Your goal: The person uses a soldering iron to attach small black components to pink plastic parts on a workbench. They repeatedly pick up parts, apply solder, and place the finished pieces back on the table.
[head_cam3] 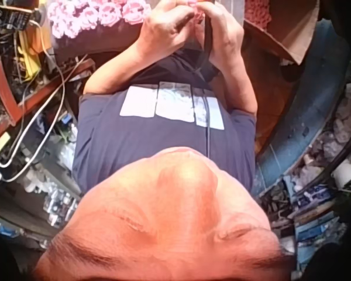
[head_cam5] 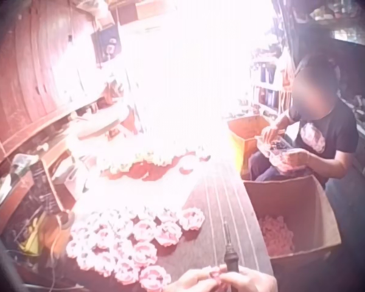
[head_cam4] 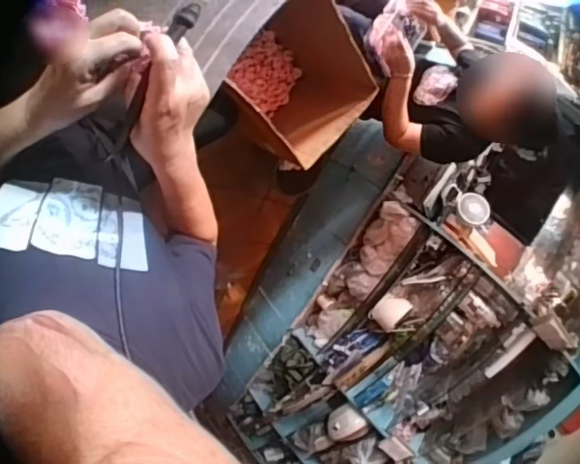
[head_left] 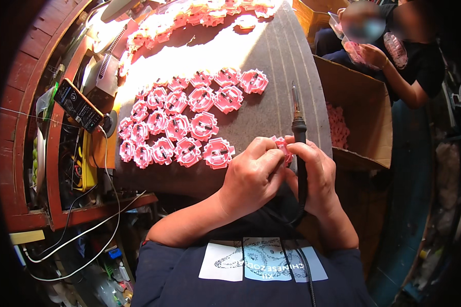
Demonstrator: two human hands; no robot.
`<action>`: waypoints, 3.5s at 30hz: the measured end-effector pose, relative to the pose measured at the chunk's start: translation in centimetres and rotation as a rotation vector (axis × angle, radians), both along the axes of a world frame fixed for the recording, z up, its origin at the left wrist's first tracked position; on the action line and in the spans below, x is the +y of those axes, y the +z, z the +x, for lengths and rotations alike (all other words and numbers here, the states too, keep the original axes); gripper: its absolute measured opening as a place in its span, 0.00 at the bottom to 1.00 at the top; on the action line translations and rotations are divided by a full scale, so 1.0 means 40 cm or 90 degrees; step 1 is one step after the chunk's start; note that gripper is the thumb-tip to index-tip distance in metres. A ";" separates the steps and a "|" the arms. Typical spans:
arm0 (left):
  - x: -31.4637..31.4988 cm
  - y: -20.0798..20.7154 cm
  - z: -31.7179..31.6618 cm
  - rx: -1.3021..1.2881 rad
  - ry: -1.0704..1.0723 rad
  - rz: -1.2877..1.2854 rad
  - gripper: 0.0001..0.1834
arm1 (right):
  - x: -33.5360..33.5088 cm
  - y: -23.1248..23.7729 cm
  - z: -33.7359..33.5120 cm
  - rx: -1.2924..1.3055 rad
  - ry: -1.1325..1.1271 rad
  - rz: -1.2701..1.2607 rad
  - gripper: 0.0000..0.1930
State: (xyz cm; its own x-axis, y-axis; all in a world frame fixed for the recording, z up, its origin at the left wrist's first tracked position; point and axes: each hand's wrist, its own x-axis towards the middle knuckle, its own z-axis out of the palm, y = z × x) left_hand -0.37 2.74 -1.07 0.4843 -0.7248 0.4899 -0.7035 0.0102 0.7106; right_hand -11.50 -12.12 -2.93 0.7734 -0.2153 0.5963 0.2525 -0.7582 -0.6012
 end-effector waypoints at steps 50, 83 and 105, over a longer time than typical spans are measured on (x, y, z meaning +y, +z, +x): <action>0.122 -0.015 0.084 -0.149 -0.063 0.092 0.33 | 0.099 -0.042 0.029 -0.156 -0.001 -0.075 0.24; 0.103 -0.022 0.117 -0.034 -0.117 0.007 0.13 | 0.174 -0.063 0.042 -0.130 -0.141 0.089 0.20; 0.107 -0.022 0.111 -0.021 -0.091 0.007 0.14 | 0.157 -0.056 0.058 -0.191 -0.079 -0.106 0.21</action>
